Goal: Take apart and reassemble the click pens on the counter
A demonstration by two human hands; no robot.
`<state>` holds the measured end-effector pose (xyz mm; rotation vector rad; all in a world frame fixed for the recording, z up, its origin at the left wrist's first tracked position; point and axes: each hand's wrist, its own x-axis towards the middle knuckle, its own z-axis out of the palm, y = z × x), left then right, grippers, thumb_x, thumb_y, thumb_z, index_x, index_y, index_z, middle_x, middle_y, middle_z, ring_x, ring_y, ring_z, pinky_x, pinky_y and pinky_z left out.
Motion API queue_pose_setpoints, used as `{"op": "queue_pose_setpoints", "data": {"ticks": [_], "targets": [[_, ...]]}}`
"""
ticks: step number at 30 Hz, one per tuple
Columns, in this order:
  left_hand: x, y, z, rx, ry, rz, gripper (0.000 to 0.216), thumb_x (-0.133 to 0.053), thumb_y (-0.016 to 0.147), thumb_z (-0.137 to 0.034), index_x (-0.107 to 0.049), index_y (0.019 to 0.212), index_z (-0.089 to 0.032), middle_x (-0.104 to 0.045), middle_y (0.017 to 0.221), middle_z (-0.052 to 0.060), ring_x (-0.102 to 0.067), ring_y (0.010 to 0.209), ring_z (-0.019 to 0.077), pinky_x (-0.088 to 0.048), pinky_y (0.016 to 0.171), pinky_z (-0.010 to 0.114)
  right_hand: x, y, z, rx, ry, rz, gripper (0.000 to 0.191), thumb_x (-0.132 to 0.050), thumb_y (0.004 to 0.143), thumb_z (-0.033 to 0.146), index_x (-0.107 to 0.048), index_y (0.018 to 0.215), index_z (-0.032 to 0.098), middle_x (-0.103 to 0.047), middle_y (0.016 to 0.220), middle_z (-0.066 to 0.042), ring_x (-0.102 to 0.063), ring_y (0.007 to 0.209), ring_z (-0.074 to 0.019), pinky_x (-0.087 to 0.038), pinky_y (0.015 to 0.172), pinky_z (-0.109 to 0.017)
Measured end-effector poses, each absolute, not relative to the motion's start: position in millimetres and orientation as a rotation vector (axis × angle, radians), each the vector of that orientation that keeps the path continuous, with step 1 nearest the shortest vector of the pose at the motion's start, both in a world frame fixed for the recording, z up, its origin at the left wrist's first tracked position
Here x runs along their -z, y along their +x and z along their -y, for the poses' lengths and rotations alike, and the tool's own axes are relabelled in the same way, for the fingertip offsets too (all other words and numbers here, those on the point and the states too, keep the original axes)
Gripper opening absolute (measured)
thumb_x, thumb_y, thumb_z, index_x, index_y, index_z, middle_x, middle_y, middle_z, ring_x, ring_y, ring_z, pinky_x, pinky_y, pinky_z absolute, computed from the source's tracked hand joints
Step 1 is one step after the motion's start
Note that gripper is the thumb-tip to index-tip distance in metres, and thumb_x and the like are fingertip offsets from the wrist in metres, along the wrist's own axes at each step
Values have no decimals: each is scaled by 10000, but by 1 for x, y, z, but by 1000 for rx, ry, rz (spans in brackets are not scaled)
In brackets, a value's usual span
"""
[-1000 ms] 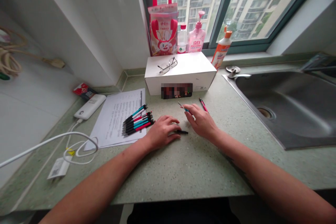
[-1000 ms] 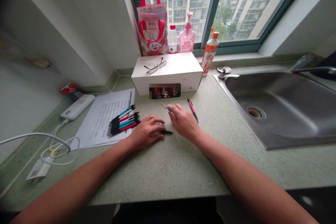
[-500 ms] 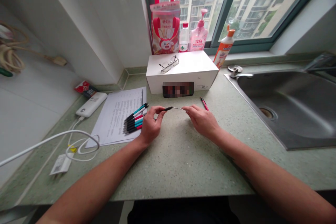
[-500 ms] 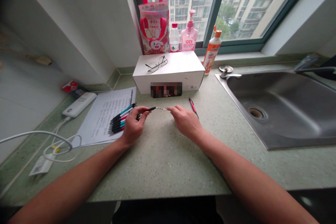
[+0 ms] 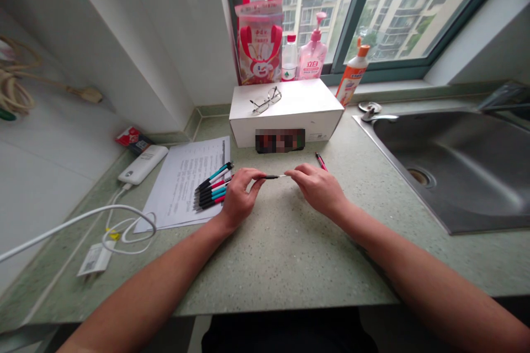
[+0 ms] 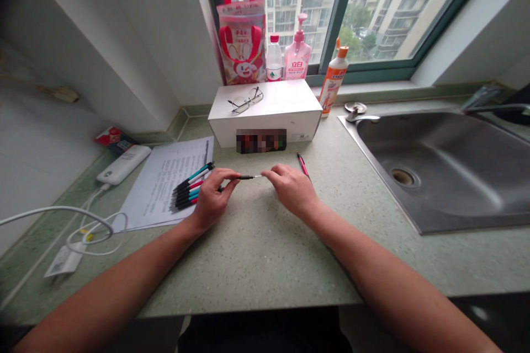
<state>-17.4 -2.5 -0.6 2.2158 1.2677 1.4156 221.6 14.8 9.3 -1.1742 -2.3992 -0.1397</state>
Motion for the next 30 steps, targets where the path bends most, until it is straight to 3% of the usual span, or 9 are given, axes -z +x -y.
{"op": "queue_pose_setpoints", "data": {"ticks": [7, 13, 19, 21, 25, 30], "targets": [[4, -14, 6, -1271, 2159, -1282, 102, -645, 952, -285, -698, 968, -199, -739, 912, 41, -679, 848, 188, -532, 821, 330, -4, 210, -10, -42, -1014, 2413, 234, -513, 1021, 235, -657, 1194, 169, -731, 1025, -86, -675, 923, -222, -496, 797, -331], [4, -16, 6, -1206, 2046, -1306, 153, -642, 953, -333, -708, 917, -201, -748, 847, 39, -683, 789, 187, -541, 771, 324, -2, 205, -6, -210, -999, 2356, 207, -529, 1018, 269, -657, 1168, 207, -747, 1030, -84, -696, 944, -223, -524, 826, -352], [0, -14, 6, -1289, 2187, -1093, 57, -653, 933, -189, -699, 905, -207, -744, 935, 52, -677, 914, 198, -524, 882, 373, 3, 202, -4, -322, -1035, 2320, 226, -466, 1033, 244, -642, 1172, 225, -739, 1044, -76, -691, 963, -216, -526, 824, -339], [1, -13, 6, -1284, 2181, -1105, 43, -660, 927, -183, -693, 944, -203, -736, 939, 51, -675, 918, 196, -527, 879, 367, 3, 201, -3, -342, -1041, 2326, 236, -447, 1034, 236, -639, 1169, 210, -727, 1033, -85, -682, 962, -223, -526, 818, -347], [3, -13, 7, -1253, 2043, -1225, 240, -710, 906, -292, -652, 1112, -183, -723, 985, 60, -684, 886, 186, -546, 835, 334, 2, 201, -3, -360, -1049, 2310, 223, -455, 1034, 258, -637, 1149, 200, -719, 1038, -89, -678, 951, -228, -524, 803, -351], [3, -15, 6, -1195, 2042, -1254, 133, -644, 949, -311, -691, 898, -198, -721, 850, 39, -672, 809, 185, -536, 790, 330, 1, 205, -4, -351, -1045, 2297, 210, -480, 1029, 278, -635, 1150, 206, -732, 1031, -90, -690, 945, -230, -529, 809, -360]]}}
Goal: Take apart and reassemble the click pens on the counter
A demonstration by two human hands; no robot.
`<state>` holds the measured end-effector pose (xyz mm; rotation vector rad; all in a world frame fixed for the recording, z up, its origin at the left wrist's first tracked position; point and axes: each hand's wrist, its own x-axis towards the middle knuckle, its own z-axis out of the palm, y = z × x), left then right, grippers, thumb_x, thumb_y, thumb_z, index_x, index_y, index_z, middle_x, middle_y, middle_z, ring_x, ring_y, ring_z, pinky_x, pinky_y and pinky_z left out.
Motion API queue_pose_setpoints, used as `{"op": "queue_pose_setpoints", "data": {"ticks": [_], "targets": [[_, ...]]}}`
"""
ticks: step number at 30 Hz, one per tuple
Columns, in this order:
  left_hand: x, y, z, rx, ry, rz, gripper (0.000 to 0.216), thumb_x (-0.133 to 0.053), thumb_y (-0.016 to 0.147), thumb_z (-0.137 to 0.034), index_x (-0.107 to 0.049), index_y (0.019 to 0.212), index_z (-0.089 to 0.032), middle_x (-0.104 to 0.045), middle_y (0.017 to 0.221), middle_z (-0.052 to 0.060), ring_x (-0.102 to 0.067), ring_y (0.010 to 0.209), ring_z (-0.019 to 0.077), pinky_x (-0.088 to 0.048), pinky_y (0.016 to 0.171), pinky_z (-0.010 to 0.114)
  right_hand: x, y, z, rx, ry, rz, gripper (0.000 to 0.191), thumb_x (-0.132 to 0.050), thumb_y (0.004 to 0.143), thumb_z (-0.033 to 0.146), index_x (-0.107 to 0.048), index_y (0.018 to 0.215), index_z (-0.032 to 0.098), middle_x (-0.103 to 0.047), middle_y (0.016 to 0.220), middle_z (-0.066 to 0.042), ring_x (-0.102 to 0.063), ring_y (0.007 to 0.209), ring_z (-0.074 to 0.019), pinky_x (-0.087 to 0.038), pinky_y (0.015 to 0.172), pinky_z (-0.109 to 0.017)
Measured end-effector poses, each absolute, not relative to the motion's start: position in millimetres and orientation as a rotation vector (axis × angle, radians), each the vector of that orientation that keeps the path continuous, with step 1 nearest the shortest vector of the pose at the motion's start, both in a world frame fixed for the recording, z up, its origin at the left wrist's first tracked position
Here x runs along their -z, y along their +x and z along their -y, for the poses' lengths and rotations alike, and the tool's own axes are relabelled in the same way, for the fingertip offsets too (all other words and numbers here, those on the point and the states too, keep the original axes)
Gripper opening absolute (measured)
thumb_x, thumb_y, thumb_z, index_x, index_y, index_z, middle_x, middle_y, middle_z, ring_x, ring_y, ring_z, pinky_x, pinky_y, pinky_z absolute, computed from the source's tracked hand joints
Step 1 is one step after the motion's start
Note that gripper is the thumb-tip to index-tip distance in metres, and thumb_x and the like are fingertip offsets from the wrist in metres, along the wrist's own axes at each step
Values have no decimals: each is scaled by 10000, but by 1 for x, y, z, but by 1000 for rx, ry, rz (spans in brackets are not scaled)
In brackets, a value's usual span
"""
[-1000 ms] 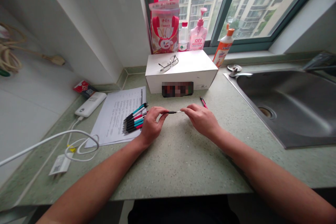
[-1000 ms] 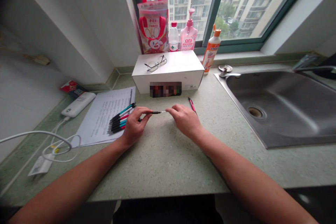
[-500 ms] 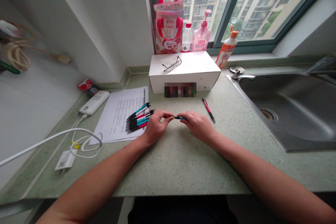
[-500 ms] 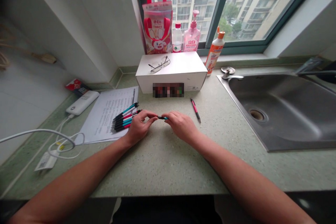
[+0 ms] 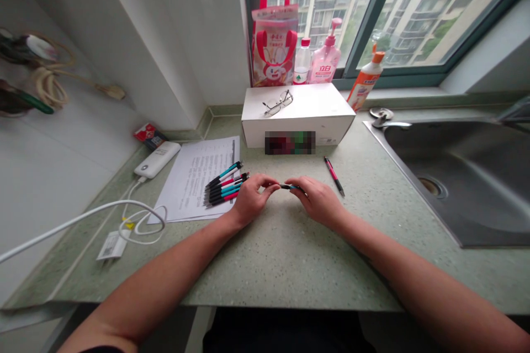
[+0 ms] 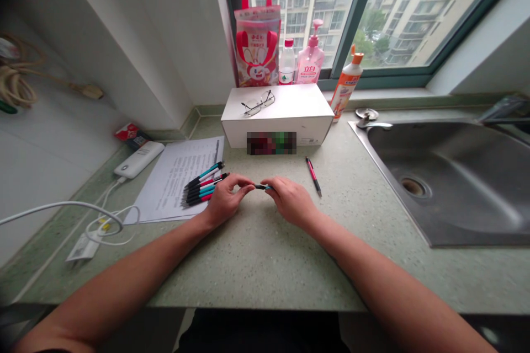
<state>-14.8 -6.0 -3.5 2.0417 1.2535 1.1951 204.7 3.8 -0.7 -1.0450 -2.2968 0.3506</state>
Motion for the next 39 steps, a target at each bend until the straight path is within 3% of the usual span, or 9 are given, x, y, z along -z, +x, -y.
{"op": "queue_pose_setpoints", "data": {"ticks": [6, 10, 13, 29, 39], "targets": [[4, -13, 6, -1196, 1945, -1216, 170, -674, 923, -347, -679, 1007, -200, -727, 902, 42, -676, 800, 174, -551, 758, 308, 0, 205, -3, -354, -1042, 2289, 206, -501, 1023, 278, -645, 1154, 209, -745, 1059, -90, -704, 965, -230, -541, 817, -364], [3, -12, 7, -1212, 1978, -1204, 174, -658, 932, -361, -691, 912, -192, -720, 873, 51, -671, 802, 181, -553, 771, 321, 0, 205, -3, -343, -1029, 2297, 212, -503, 1020, 268, -649, 1163, 213, -749, 1062, -89, -706, 970, -226, -543, 821, -363], [1, -11, 8, -1202, 1953, -1215, 189, -654, 935, -370, -688, 975, -188, -731, 909, 53, -682, 800, 178, -558, 751, 313, 0, 205, -2, -336, -1040, 2290, 210, -502, 1025, 274, -642, 1167, 209, -748, 1064, -86, -705, 967, -223, -539, 827, -358], [4, -12, 6, -1178, 1892, -1223, 238, -625, 950, -409, -696, 944, -182, -729, 824, 45, -676, 744, 172, -548, 707, 302, 1, 205, -2, -272, -1041, 2272, 213, -505, 1026, 289, -645, 1159, 203, -757, 1037, -91, -715, 930, -221, -540, 782, -344], [3, -13, 7, -1177, 1949, -1211, 191, -683, 914, -365, -708, 962, -183, -721, 879, 49, -673, 777, 169, -552, 751, 307, -3, 206, -1, -226, -1022, 2281, 217, -488, 1036, 292, -641, 1148, 188, -754, 1020, -95, -715, 930, -223, -539, 783, -342]]}}
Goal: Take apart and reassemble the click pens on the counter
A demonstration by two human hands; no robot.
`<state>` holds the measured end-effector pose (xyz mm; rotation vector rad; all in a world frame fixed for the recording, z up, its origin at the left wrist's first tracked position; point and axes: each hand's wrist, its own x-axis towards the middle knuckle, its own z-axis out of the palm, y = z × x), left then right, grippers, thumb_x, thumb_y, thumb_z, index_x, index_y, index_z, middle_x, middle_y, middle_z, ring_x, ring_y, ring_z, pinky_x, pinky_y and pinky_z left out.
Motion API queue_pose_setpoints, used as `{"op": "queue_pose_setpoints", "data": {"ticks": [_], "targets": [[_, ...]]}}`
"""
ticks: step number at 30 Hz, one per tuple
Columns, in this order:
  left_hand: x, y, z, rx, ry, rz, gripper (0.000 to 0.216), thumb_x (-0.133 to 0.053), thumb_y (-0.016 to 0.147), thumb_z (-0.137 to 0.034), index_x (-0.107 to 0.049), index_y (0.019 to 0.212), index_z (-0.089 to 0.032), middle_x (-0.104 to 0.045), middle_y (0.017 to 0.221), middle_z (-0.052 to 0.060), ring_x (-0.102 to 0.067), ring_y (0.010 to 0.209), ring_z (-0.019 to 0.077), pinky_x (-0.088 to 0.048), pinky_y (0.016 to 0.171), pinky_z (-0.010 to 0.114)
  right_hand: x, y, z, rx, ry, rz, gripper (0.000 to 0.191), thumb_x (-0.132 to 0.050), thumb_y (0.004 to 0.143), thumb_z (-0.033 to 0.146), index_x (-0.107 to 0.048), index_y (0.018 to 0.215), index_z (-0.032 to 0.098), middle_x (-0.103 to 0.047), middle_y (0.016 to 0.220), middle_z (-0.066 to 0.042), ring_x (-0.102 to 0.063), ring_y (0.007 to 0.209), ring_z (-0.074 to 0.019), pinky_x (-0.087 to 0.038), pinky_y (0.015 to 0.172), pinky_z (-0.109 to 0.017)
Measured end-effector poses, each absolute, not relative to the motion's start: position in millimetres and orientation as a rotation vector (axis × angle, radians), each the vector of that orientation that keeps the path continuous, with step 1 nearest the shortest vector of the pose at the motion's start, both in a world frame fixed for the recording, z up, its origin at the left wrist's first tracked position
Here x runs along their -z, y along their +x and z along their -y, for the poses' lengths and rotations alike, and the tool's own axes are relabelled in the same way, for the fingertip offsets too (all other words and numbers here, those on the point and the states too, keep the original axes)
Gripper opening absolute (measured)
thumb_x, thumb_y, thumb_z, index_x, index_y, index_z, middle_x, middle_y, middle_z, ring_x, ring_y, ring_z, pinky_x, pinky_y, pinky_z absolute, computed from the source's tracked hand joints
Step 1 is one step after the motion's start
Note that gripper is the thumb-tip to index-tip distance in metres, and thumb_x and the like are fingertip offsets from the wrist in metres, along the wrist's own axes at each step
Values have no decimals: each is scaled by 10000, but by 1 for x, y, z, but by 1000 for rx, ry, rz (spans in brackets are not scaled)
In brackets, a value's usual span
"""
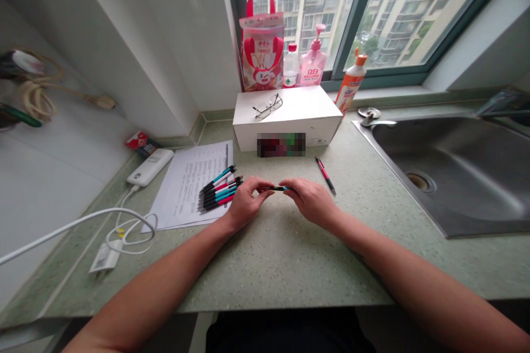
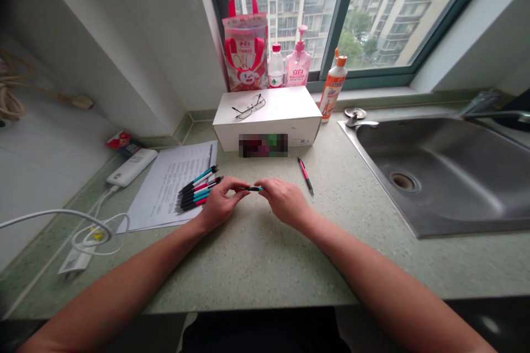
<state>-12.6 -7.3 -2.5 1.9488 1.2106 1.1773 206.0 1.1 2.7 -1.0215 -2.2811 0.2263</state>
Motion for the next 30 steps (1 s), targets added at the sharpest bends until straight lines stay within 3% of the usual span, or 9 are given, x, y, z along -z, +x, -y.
{"op": "queue_pose_setpoints", "data": {"ticks": [10, 21, 27, 30], "targets": [[3, -14, 6, -1299, 2128, -1115, 65, -700, 917, -248, -714, 941, -189, -705, 824, 29, -631, 758, 161, -515, 725, 297, -2, 204, -1, -299, -1016, 2291, 199, -517, 1018, 265, -656, 1140, 191, -755, 1042, -97, -710, 961, -228, -533, 815, -348], [-5, -15, 4, -1385, 2431, -920, 73, -679, 925, -145, -678, 975, -199, -757, 873, 24, -669, 789, 163, -516, 783, 339, -11, 206, -2, -1048, -1014, 2044, 200, -520, 968, 258, -625, 1128, 200, -749, 855, -24, -673, 770, -159, -490, 740, -302], [-7, -15, 8, -1488, 2314, -1147, 47, -688, 917, -181, -663, 955, -192, -712, 851, 34, -629, 790, 172, -521, 738, 319, -12, 213, -10, -817, -1173, 1938, 252, -630, 919, 413, -692, 1033, 198, -730, 851, -44, -636, 727, -173, -479, 688, -319], [-7, -16, 8, -1480, 2233, -1258, 49, -684, 916, -219, -648, 924, -187, -674, 828, 29, -614, 764, 163, -513, 706, 302, -12, 215, -15, -934, -1171, 1669, 302, -669, 878, 473, -688, 975, 187, -703, 791, -41, -624, 657, -166, -494, 602, -312]]}}
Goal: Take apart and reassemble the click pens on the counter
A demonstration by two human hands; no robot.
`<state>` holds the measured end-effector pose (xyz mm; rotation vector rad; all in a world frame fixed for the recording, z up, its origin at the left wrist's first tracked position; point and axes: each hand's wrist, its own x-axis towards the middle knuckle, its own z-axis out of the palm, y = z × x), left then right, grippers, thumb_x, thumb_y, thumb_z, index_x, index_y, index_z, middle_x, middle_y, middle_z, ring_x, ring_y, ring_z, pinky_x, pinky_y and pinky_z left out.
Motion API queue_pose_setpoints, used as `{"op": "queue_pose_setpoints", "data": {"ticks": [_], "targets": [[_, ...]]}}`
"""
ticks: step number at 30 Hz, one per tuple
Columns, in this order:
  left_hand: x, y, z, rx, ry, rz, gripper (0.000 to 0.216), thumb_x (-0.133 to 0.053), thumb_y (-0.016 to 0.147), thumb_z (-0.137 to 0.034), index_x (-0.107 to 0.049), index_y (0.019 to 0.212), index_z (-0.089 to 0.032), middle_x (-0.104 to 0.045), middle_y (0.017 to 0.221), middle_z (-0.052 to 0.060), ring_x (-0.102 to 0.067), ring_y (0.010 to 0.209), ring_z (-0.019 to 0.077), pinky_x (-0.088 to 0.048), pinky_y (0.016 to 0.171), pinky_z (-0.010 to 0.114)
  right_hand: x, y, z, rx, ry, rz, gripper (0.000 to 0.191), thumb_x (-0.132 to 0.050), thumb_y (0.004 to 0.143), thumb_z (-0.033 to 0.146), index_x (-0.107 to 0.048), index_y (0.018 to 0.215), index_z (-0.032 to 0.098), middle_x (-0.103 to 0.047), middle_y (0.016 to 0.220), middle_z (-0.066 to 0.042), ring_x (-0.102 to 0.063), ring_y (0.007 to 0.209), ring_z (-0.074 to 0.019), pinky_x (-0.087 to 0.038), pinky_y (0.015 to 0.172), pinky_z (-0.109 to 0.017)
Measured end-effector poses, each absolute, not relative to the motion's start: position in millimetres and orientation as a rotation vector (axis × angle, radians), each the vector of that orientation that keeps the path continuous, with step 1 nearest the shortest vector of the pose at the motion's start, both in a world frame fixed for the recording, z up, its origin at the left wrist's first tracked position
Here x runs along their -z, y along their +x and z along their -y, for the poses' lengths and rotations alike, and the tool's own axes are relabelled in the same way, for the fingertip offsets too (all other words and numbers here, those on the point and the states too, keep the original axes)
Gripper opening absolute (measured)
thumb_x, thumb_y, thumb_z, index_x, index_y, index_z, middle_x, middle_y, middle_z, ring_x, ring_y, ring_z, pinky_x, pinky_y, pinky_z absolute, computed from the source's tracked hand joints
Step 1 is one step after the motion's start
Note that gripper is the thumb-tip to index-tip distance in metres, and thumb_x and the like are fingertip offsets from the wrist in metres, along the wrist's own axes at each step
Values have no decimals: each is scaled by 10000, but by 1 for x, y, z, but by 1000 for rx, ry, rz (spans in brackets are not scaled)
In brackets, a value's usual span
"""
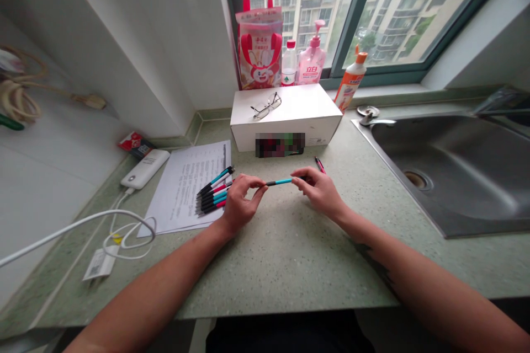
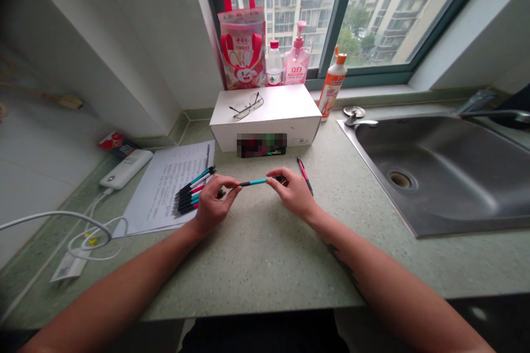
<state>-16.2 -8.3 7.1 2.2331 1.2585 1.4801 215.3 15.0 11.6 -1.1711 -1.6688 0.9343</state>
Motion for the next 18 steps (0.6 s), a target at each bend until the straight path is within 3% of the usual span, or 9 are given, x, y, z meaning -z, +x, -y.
{"op": "queue_pose_setpoints", "data": {"ticks": [4, 10, 18], "targets": [[-4, -14, 9, -1400, 2234, -1228, 74, -671, 918, -232, -620, 894, -185, -649, 803, 19, -612, 736, 152, -504, 707, 295, -10, 212, -18, -1162, -1083, 1317, 415, -742, 808, 506, -646, 1046, 180, -676, 716, -8, -672, 664, -183, -559, 596, -331], [3, -9, 9, -1351, 2352, -1106, 67, -655, 919, -187, -593, 894, -189, -647, 790, 21, -592, 741, 165, -484, 715, 305, -5, 204, -14, -1303, -1053, 1184, 663, -712, 838, 504, -543, 1402, 200, -691, 817, -13, -722, 795, -216, -612, 666, -378], [2, -10, 8, -1307, 2348, -1185, 94, -657, 899, -132, -598, 860, -194, -636, 774, 12, -591, 744, 172, -468, 723, 309, -4, 199, -9, -1268, -1009, 1221, 719, -673, 878, 492, -429, 1513, 257, -697, 870, -29, -724, 835, -224, -611, 670, -373]]}}
